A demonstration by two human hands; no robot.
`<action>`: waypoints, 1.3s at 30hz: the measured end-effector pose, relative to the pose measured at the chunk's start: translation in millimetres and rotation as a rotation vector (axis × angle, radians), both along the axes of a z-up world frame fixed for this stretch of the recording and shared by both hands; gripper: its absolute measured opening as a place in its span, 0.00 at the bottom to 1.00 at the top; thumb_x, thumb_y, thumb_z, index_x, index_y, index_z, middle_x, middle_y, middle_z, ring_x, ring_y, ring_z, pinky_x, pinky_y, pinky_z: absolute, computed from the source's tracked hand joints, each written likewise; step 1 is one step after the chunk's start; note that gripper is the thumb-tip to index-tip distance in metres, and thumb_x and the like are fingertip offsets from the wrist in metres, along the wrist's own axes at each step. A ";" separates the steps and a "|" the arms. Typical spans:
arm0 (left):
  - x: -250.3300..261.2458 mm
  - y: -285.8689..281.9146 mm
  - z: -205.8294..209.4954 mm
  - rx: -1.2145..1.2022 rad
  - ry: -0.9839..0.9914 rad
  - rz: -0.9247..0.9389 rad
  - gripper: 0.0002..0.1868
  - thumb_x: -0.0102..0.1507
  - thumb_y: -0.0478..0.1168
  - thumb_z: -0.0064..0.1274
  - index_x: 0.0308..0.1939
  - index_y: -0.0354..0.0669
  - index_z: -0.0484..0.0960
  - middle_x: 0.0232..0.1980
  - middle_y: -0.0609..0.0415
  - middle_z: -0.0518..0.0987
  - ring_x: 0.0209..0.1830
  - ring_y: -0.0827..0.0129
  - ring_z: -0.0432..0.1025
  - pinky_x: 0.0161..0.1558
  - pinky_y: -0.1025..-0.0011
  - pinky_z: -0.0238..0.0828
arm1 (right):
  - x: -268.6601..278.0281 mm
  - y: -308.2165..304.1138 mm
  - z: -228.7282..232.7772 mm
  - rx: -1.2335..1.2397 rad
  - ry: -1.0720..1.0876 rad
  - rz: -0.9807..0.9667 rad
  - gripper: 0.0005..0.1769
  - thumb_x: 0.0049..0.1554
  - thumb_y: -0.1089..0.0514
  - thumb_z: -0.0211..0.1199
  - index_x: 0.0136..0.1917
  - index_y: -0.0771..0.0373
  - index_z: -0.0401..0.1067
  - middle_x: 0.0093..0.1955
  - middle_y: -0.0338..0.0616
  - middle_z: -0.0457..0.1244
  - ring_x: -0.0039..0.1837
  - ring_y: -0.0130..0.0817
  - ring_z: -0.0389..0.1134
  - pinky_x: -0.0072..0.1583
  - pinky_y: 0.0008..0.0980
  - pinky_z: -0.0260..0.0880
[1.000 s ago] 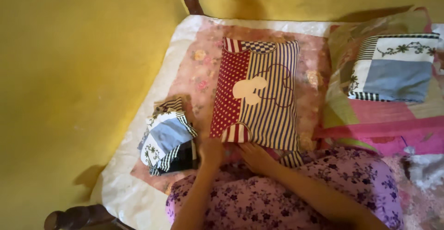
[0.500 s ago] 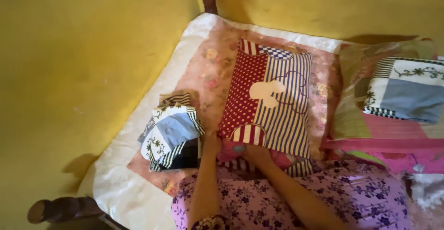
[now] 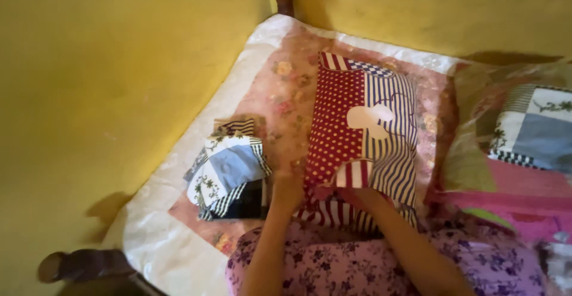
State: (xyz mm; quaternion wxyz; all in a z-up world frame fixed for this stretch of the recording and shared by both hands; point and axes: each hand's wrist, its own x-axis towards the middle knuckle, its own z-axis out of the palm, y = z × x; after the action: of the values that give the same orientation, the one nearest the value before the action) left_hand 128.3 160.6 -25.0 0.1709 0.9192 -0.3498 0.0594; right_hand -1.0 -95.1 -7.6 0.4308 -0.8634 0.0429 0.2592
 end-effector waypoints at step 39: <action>13.3 -9.3 24.0 -0.038 0.030 -0.074 0.48 0.51 0.39 0.59 0.76 0.41 0.61 0.70 0.33 0.67 0.67 0.41 0.64 0.63 0.48 0.66 | -79.5 -54.9 47.4 -0.507 -0.902 -0.242 0.13 0.48 0.56 0.64 0.45 0.63 0.68 0.43 0.50 0.62 0.48 0.52 0.67 0.49 0.47 0.68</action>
State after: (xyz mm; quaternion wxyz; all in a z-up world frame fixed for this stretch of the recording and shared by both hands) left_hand 141.6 151.3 -0.9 0.1957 0.9030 -0.3799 0.0456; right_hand -80.6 -150.0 39.8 0.2112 -0.9549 0.0141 -0.2081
